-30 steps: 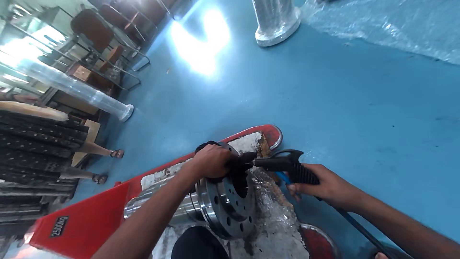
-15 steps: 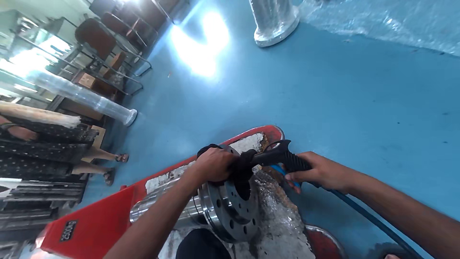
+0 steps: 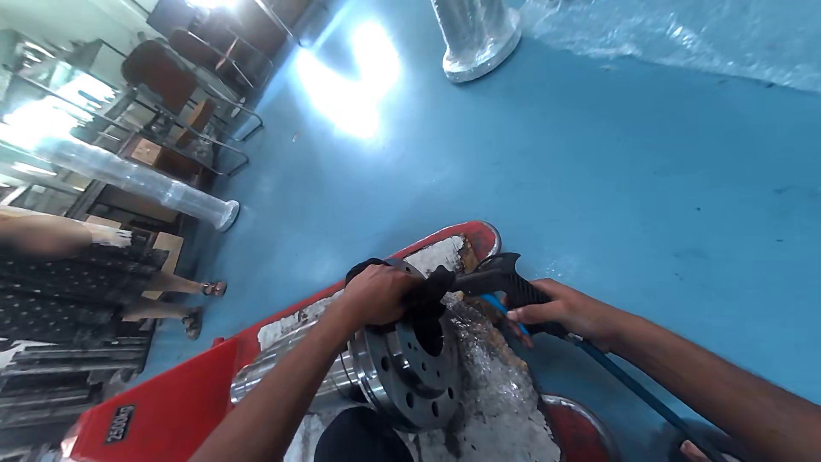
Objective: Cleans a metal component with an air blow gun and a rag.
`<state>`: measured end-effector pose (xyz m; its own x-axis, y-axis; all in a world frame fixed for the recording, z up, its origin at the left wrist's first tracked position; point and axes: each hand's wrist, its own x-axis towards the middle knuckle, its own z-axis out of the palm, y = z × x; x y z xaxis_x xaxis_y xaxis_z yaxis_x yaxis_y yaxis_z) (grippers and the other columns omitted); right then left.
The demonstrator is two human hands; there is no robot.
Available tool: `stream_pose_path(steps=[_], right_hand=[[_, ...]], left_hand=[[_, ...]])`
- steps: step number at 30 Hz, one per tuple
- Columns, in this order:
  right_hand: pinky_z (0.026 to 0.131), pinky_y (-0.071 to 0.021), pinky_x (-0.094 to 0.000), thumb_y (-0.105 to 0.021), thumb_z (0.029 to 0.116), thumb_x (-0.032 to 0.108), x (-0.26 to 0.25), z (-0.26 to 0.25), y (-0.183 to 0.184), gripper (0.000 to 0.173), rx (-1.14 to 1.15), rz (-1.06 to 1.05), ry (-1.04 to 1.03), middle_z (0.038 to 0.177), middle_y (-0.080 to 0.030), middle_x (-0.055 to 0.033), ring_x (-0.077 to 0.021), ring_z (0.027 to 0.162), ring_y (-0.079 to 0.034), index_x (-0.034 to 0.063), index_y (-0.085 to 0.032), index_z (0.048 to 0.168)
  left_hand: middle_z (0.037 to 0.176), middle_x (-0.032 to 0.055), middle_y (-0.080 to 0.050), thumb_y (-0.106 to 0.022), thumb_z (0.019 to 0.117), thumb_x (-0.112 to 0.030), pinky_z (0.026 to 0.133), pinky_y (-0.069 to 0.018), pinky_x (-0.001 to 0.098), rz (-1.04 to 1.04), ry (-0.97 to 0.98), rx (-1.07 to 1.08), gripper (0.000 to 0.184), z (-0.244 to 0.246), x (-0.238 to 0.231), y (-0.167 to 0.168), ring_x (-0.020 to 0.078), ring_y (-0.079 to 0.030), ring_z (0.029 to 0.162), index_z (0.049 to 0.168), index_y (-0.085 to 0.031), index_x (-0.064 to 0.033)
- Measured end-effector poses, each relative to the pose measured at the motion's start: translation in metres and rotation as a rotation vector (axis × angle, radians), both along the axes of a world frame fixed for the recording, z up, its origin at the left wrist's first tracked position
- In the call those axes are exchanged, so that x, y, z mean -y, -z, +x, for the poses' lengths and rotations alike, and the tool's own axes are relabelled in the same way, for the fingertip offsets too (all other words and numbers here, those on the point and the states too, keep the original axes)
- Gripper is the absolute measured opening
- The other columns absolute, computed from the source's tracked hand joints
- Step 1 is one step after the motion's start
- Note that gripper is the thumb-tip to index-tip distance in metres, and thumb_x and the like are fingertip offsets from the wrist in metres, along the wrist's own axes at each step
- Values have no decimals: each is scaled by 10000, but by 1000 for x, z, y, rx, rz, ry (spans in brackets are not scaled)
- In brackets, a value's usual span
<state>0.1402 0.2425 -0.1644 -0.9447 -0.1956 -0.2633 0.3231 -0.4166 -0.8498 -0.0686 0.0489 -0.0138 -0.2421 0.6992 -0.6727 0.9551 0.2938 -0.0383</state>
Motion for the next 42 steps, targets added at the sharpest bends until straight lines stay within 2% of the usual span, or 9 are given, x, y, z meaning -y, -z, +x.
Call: stream_pose_path(steps=[4, 8, 13, 17, 24, 29, 35, 39, 42], right_hand=[[804, -631, -373, -625, 951, 194, -3, 10, -9, 234, -42, 1, 3, 916, -754, -155, -269, 829, -759, 23, -634, 1111], [804, -634, -383, -658, 938, 306, -18, 34, -6, 309, -87, -33, 85, 941, -749, -161, -275, 851, -757, 51, -643, 1111], [769, -636, -385, -749, 888, 407, -18, 62, 5, 394, -87, -31, 109, 917, -736, -134, -258, 820, -747, 84, -670, 1098], [755, -633, -377, -749, 885, 352, -2, 62, 7, 342, -98, -27, 40, 897, -743, -107, -238, 801, -746, 92, -668, 1091], [727, -634, -372, -693, 901, 332, -2, 56, 4, 306, -48, 4, 230, 874, -735, -112, -241, 775, -743, 80, -655, 1071], [765, -633, -382, -742, 891, 374, -11, 63, 6, 364, -101, 12, 76, 908, -742, -109, -248, 818, -748, 87, -660, 1099], [778, -634, -367, -513, 987, 272, 6, 55, -8, 363, 48, -14, 265, 911, -750, -125, -252, 812, -755, 21, -594, 1235], [841, -632, -387, -555, 998, 259, 11, 49, 5, 360, 38, -51, 203, 984, -755, -149, -272, 890, -759, 37, -590, 1279], [803, -636, -371, -518, 1042, 192, 18, 42, 0, 267, 71, -62, 264, 950, -749, -149, -266, 850, -757, 12, -594, 1225]], left_hand=[[1006, 63, -735, -651, 1006, -266, 848, -541, 538, 67, -3, 27, 175, -1, 4, 0, 266, -703, 969, 1113, -710, -141], [1034, 106, -742, -664, 973, -108, 927, -541, 567, 369, -196, 142, 175, -2, 12, -3, 278, -706, 1009, 1133, -728, -77], [962, 135, -723, -598, 1008, -57, 833, -569, 515, 646, -476, 150, 160, 1, 16, -3, 259, -711, 904, 1138, -688, -34], [978, 128, -729, -600, 1014, -110, 858, -558, 540, 582, -438, 165, 173, -3, 16, -2, 262, -709, 936, 1138, -701, -43], [1008, 157, -730, -600, 1012, -165, 899, -525, 608, 421, -325, 102, 220, -4, 12, -1, 330, -702, 998, 1177, -695, -52], [974, 143, -711, -573, 1038, -143, 860, -535, 562, 479, -392, 105, 176, -3, 11, -2, 299, -694, 952, 1146, -677, -50], [1093, 137, -716, -535, 1042, -73, 944, -547, 473, 705, -665, 262, 237, -11, 12, -2, 211, -688, 1028, 1231, -669, -21], [1102, 107, -713, -506, 1053, -79, 927, -567, 396, 976, -841, 280, 253, -26, 1, -1, 144, -687, 1003, 1251, -650, -15], [1158, 133, -692, -518, 1049, -97, 958, -560, 417, 1074, -771, 218, 283, -44, -11, 0, 168, -681, 1057, 1305, -602, -11]])
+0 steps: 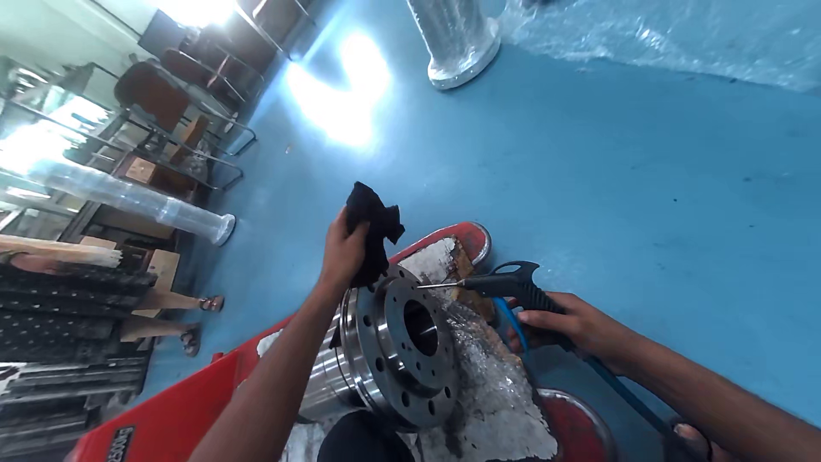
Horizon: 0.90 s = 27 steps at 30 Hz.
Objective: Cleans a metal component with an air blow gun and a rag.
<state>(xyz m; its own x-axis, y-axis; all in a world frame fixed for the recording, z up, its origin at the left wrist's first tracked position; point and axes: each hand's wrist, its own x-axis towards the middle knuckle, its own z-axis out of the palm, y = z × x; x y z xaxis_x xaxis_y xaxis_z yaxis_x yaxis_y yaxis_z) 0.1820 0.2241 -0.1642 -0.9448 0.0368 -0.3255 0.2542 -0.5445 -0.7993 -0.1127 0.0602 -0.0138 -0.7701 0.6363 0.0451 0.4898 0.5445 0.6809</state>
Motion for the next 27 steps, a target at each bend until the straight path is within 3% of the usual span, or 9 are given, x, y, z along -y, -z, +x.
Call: stream_pose_path(steps=[3, 8, 11, 13, 19, 27], right_hand=[[808, -636, -363, -524, 1046, 190, 1, -7, 5, 241, 7, -25, -27, 959, -749, -137, -249, 855, -758, 23, -605, 1200], [806, -635, -371, -521, 1064, 196, 7, -16, 14, 247, 14, -33, -38, 976, -748, -148, -255, 846, -757, 13, -591, 1214], [796, -634, -358, -505, 1069, 178, 10, -21, 13, 232, 14, -57, -50, 951, -745, -150, -247, 825, -756, 8, -580, 1208], [780, -632, -346, -490, 1073, 190, 9, -26, 12, 228, 16, -62, -59, 933, -742, -143, -238, 803, -752, 11, -585, 1177], [664, -598, -294, -521, 1063, 175, 11, -28, 12, 183, 50, 25, -20, 846, -724, -103, -184, 697, -709, 23, -620, 1089], [672, -584, -267, -532, 1054, 133, -2, -31, 2, 141, -1, 175, -78, 806, -702, -67, -144, 685, -696, 18, -607, 1087]], left_hand=[[1206, 160, -687, -512, 1045, -128, 1009, -528, 488, -181, 214, -17, 331, -16, -11, 12, 220, -667, 1128, 1348, -590, -21], [1165, 236, -679, -528, 1065, -185, 982, -494, 611, -848, 629, 83, 305, -6, -36, 35, 375, -661, 1118, 1306, -597, -11], [1191, 229, -679, -541, 1069, -237, 994, -474, 627, -1074, 724, 112, 320, -2, -44, 43, 386, -647, 1145, 1301, -631, -37], [1150, 215, -683, -555, 1054, -205, 953, -481, 623, -1104, 773, 130, 268, 1, -45, 43, 373, -651, 1104, 1241, -648, -38], [1196, 221, -675, -612, 987, -68, 999, -467, 608, -1103, 885, 194, 258, -1, -46, 49, 364, -639, 1147, 1236, -656, -17], [1228, 241, -658, -615, 978, -31, 1000, -460, 615, -1121, 871, 237, 298, 2, -48, 47, 377, -630, 1160, 1274, -625, 3]])
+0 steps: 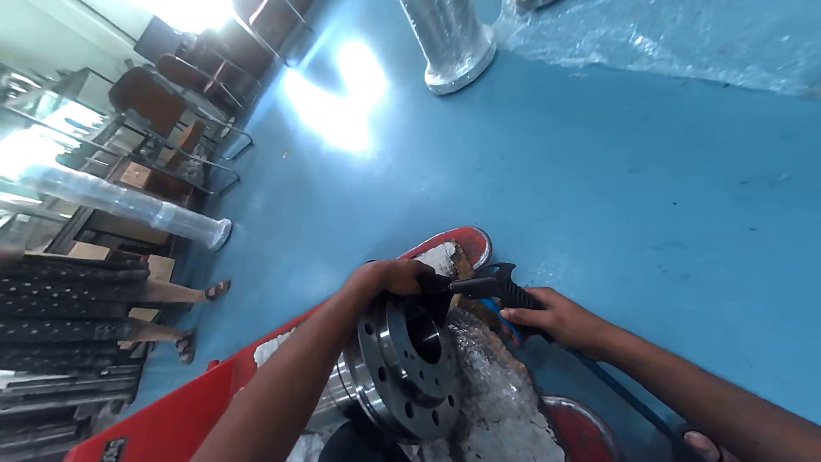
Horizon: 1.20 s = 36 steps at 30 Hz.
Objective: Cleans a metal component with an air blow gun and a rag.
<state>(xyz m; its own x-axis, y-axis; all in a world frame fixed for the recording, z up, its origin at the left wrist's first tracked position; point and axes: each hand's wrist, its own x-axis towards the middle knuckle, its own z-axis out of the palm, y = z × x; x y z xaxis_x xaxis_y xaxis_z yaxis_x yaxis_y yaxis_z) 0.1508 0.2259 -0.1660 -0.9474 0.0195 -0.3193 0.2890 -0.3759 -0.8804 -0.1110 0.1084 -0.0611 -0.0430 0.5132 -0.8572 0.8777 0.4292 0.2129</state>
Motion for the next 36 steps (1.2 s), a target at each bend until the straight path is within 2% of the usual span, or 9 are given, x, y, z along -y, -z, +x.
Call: stream_pose_path(steps=[7, 11, 14, 19, 21, 25, 28, 31, 36], right_hand=[[634, -550, -251, -647, 999, 179, -13, -3, 4, 121, -83, 311, -75, 816, -728, -19, -100, 679, -681, 79, -669, 1063], [685, -593, -311, -580, 1007, 181, -14, -4, 17, 173, -84, 131, -54, 836, -734, -76, -177, 712, -714, 45, -645, 1090], [684, -594, -309, -559, 1004, 208, -12, 0, 23, 181, -71, 25, -34, 804, -716, -76, -179, 698, -706, 51, -638, 1048], [654, -566, -278, -644, 998, 177, -8, -1, 8, 122, -88, 314, -53, 796, -715, -25, -115, 672, -680, 75, -668, 1060], [696, -579, -298, -665, 984, 205, -4, 2, 3, 165, -70, 386, -51, 803, -700, -16, -111, 690, -678, 87, -662, 1099], [743, -581, -327, -674, 967, 277, -1, 9, 1, 235, -40, 471, -56, 839, -693, -15, -116, 740, -685, 104, -648, 1124], [725, -587, -330, -689, 967, 235, 3, 13, 1, 225, -56, 473, -34, 828, -691, -35, -130, 724, -688, 75, -639, 1118], [720, -591, -300, -685, 967, 232, 11, 13, 4, 240, -70, 400, -9, 819, -691, -24, -117, 709, -689, 72, -637, 1139], [697, -607, -312, -515, 1032, 209, 4, 6, 27, 216, -19, -81, 19, 844, -724, -71, -177, 720, -718, 38, -610, 1124]], left_hand=[[1191, 223, -673, -608, 980, -47, 977, -472, 610, 2, -11, 9, 272, 2, 0, 0, 361, -640, 1133, 1247, -649, -11], [1200, 219, -676, -618, 985, -66, 993, -473, 599, 18, -12, 7, 268, 2, 0, 0, 352, -642, 1138, 1243, -659, -9], [1210, 219, -674, -613, 984, -57, 993, -470, 609, 6, -30, -5, 282, 5, -1, -2, 356, -641, 1145, 1260, -654, -20], [1235, 215, -669, -605, 983, -45, 1012, -464, 597, 5, -32, 2, 296, 4, 0, -2, 345, -634, 1168, 1274, -652, -24], [1236, 215, -669, -601, 984, -41, 1013, -463, 596, 7, -37, 7, 296, 5, -1, -3, 346, -632, 1172, 1274, -654, -24], [1265, 225, -653, -599, 989, -44, 1033, -448, 596, -1, -69, -6, 308, 6, -1, -5, 355, -615, 1203, 1292, -637, -9], [1231, 219, -665, -600, 985, -42, 1011, -460, 587, 11, -71, 7, 278, 5, -1, -3, 347, -626, 1169, 1256, -656, -7], [1227, 220, -669, -598, 988, -45, 1008, -462, 592, 8, -78, 11, 282, 4, 0, -2, 349, -632, 1161, 1260, -662, -11], [1237, 233, -660, -585, 997, -53, 1013, -454, 606, -2, -75, 6, 286, 4, -1, -3, 362, -626, 1172, 1271, -645, 1]])
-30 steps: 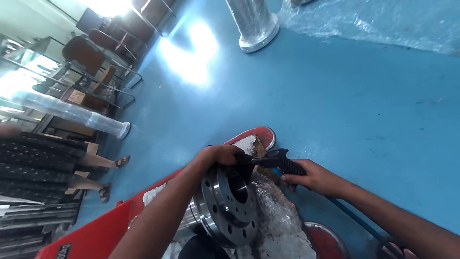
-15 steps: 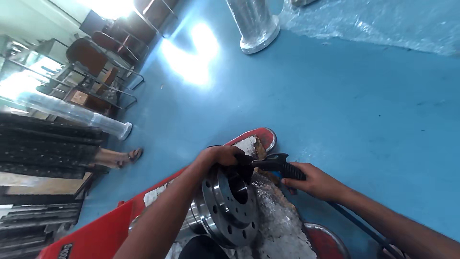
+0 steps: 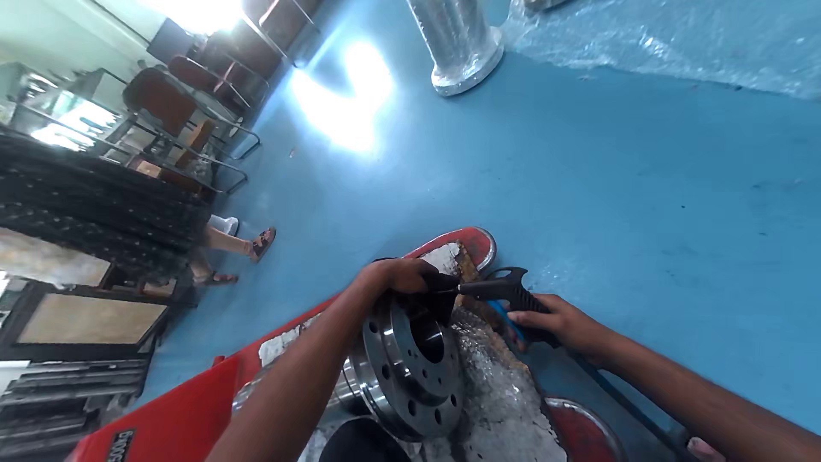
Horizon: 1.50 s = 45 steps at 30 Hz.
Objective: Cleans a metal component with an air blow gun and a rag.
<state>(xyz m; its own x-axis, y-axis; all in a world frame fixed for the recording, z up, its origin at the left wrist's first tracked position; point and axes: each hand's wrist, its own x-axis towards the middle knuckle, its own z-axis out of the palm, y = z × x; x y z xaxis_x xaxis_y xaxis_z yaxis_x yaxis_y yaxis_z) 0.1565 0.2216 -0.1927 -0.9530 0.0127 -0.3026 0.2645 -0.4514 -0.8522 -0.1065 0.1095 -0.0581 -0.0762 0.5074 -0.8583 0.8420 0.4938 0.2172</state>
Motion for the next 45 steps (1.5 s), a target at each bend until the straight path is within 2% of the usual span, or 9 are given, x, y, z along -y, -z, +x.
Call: stream_pose_path(steps=[5, 15, 24, 28, 32, 36, 40, 43, 45], right_hand=[[699, -606, -283, -448, 1075, 224, -10, -12, 7, 244, 96, -210, -60, 868, -715, -93, -169, 728, -714, 42, -608, 1051], [642, -580, -272, -542, 1067, 182, -14, -25, -24, 183, 92, 76, -64, 791, -717, -85, -163, 658, -699, 18, -620, 1047], [650, -580, -271, -474, 1085, 207, -28, -34, -8, 248, 69, -45, -130, 808, -716, -95, -166, 679, -698, 16, -623, 1032], [642, -577, -277, -488, 1067, 170, -39, -23, -11, 213, 25, 46, -107, 796, -714, -98, -175, 675, -697, 17, -632, 1031], [685, -593, -321, -555, 1035, 175, -33, -15, -12, 179, 8, 94, -90, 820, -714, -105, -201, 702, -703, 14, -632, 1053], [736, -624, -339, -586, 1023, 182, -26, -5, -20, 174, 9, 109, -85, 883, -746, -109, -222, 769, -746, 29, -627, 1095], [775, -632, -358, -564, 1027, 204, -28, 18, -13, 202, 22, 80, -67, 913, -750, -111, -236, 808, -754, 35, -627, 1118], [776, -633, -358, -561, 1018, 214, -23, 30, -8, 215, 31, 48, -12, 915, -750, -110, -234, 810, -754, 34, -616, 1122], [779, -630, -354, -552, 1031, 199, -20, 34, -4, 203, 41, 28, 12, 924, -749, -112, -229, 811, -752, 30, -611, 1128]], left_hand=[[1220, 221, -668, -589, 1003, -83, 1006, -459, 613, 1, 20, -19, 262, -3, 1, 3, 356, -632, 1161, 1248, -656, -16], [1294, 220, -642, -573, 1018, -70, 1064, -435, 573, -3, -33, -19, 301, -2, -1, 1, 338, -603, 1227, 1306, -635, -7], [1320, 202, -643, -564, 1026, -81, 1089, -429, 564, 11, -71, -15, 324, -4, 0, 3, 321, -598, 1258, 1338, -633, -30], [1282, 203, -653, -569, 1028, -87, 1056, -447, 563, 25, -85, -7, 293, -4, 1, 2, 321, -612, 1215, 1304, -640, -21], [1353, 196, -631, -567, 1037, -104, 1111, -418, 560, 3, -84, -27, 334, -2, -1, 1, 319, -584, 1287, 1361, -625, -42], [1315, 201, -647, -565, 1037, -94, 1085, -434, 570, 2, -83, -22, 317, -3, 1, 2, 325, -604, 1248, 1341, -633, -35], [1299, 215, -651, -548, 1043, -91, 1076, -451, 558, 138, -148, -14, 329, -10, 6, 9, 328, -621, 1221, 1355, -612, -8], [1271, 193, -668, -514, 1045, -75, 1058, -484, 509, 288, -240, -12, 333, -14, 4, 6, 281, -643, 1186, 1357, -606, -5], [1226, 205, -666, -502, 1047, -60, 1020, -492, 515, 328, -264, -29, 294, -16, -3, 3, 289, -646, 1140, 1310, -607, 16]])
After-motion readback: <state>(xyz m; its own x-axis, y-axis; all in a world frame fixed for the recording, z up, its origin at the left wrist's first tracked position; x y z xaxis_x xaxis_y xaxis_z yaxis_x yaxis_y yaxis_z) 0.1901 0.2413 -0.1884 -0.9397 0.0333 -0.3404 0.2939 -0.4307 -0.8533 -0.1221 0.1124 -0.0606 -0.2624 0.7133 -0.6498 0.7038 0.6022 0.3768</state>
